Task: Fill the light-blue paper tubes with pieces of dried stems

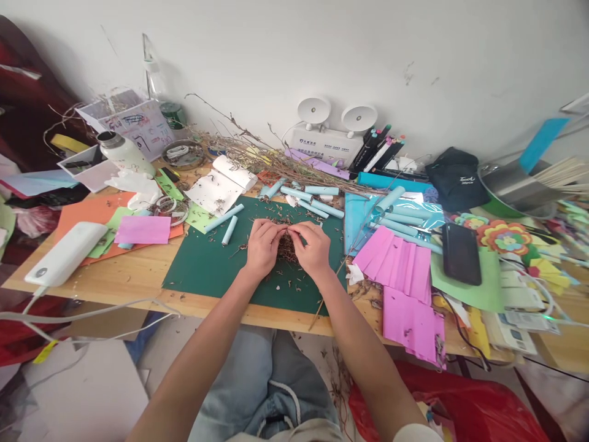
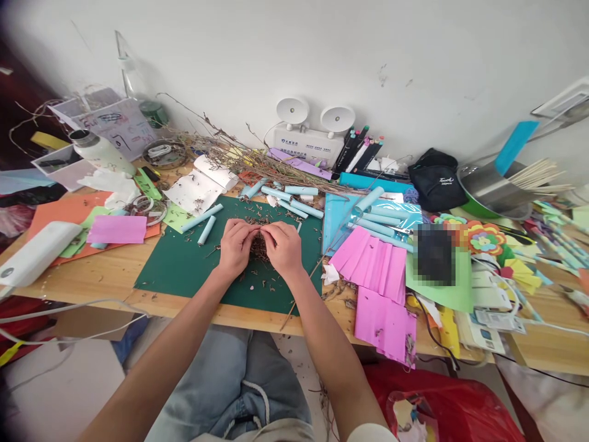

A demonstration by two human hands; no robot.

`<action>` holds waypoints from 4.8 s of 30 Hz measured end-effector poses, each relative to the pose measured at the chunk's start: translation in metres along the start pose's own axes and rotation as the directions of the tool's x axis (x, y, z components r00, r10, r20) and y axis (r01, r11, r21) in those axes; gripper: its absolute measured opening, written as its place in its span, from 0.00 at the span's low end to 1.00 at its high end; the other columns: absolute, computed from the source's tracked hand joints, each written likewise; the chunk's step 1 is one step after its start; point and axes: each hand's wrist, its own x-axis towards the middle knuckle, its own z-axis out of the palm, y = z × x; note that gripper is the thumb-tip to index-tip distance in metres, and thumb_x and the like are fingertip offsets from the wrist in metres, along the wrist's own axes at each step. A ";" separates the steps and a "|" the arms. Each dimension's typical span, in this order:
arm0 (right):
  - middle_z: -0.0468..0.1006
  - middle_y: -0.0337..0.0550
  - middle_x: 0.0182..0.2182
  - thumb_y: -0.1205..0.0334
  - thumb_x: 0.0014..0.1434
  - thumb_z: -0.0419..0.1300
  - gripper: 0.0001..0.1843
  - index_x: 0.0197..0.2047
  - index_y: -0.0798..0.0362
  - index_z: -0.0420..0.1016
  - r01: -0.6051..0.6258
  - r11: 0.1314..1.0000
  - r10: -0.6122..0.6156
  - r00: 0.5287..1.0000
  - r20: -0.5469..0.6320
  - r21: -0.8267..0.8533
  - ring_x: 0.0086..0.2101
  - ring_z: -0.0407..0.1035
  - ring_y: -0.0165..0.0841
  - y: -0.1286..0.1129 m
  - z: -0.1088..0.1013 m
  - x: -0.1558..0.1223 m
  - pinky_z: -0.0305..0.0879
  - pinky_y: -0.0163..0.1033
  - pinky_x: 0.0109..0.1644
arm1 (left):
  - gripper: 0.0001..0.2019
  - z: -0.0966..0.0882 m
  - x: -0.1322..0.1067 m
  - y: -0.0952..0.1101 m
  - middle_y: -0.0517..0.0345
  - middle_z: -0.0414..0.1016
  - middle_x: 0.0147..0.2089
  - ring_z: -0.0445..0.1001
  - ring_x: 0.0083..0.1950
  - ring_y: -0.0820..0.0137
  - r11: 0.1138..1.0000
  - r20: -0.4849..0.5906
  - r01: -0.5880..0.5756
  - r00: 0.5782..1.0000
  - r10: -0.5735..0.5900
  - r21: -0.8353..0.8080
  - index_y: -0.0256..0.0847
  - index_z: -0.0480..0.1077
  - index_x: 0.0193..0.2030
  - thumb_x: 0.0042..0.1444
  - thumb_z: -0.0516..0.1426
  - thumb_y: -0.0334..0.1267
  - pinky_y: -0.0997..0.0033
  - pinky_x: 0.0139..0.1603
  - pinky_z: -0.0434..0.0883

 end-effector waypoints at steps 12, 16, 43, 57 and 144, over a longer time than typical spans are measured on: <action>0.76 0.44 0.31 0.65 0.63 0.53 0.08 0.33 0.51 0.72 -0.061 0.998 0.061 0.998 -0.031 -0.017 0.32 0.70 0.35 -0.011 0.002 0.000 0.66 0.41 0.39 | 0.09 0.001 -0.003 0.002 0.53 0.81 0.36 0.73 0.46 0.63 0.989 -0.015 -0.060 0.998 0.063 0.133 0.42 0.78 0.42 0.66 0.55 0.36 0.59 0.46 0.66; 0.74 0.42 0.29 0.64 0.62 0.53 0.07 0.33 0.51 0.71 -0.163 0.986 0.160 0.983 -0.095 -0.021 0.30 0.68 0.33 -0.008 0.001 0.002 0.65 0.40 0.38 | 0.10 -0.001 -0.004 0.006 0.52 0.81 0.35 0.74 0.46 0.62 0.977 -0.008 -0.081 0.996 0.085 0.198 0.42 0.78 0.41 0.66 0.54 0.36 0.59 0.45 0.64; 0.76 0.46 0.34 0.66 0.66 0.51 0.10 0.37 0.51 0.72 -0.039 0.998 0.040 0.999 0.023 -0.040 0.36 0.70 0.36 -0.006 0.006 -0.001 0.64 0.42 0.42 | 0.09 0.001 -0.004 0.003 0.55 0.80 0.35 0.71 0.46 0.63 0.972 0.003 -0.078 0.997 0.080 0.220 0.41 0.76 0.40 0.67 0.54 0.37 0.61 0.44 0.63; 0.78 0.46 0.41 0.63 0.67 0.53 0.12 0.47 0.50 0.77 -0.051 0.998 0.053 0.997 0.054 -0.025 0.42 0.73 0.37 -0.001 0.000 0.001 0.67 0.43 0.47 | 0.10 0.004 -0.005 -0.002 0.56 0.79 0.35 0.70 0.44 0.64 0.965 -0.034 -0.044 0.998 0.055 0.258 0.41 0.76 0.40 0.67 0.53 0.36 0.62 0.41 0.61; 0.80 0.42 0.35 0.63 0.66 0.57 0.08 0.38 0.49 0.79 -0.062 0.997 0.063 0.998 0.023 -0.054 0.37 0.74 0.35 -0.004 0.003 -0.001 0.66 0.42 0.44 | 0.12 0.001 -0.005 0.000 0.54 0.79 0.35 0.73 0.43 0.64 0.982 0.037 0.001 0.999 -0.008 0.190 0.42 0.75 0.40 0.68 0.51 0.37 0.60 0.42 0.62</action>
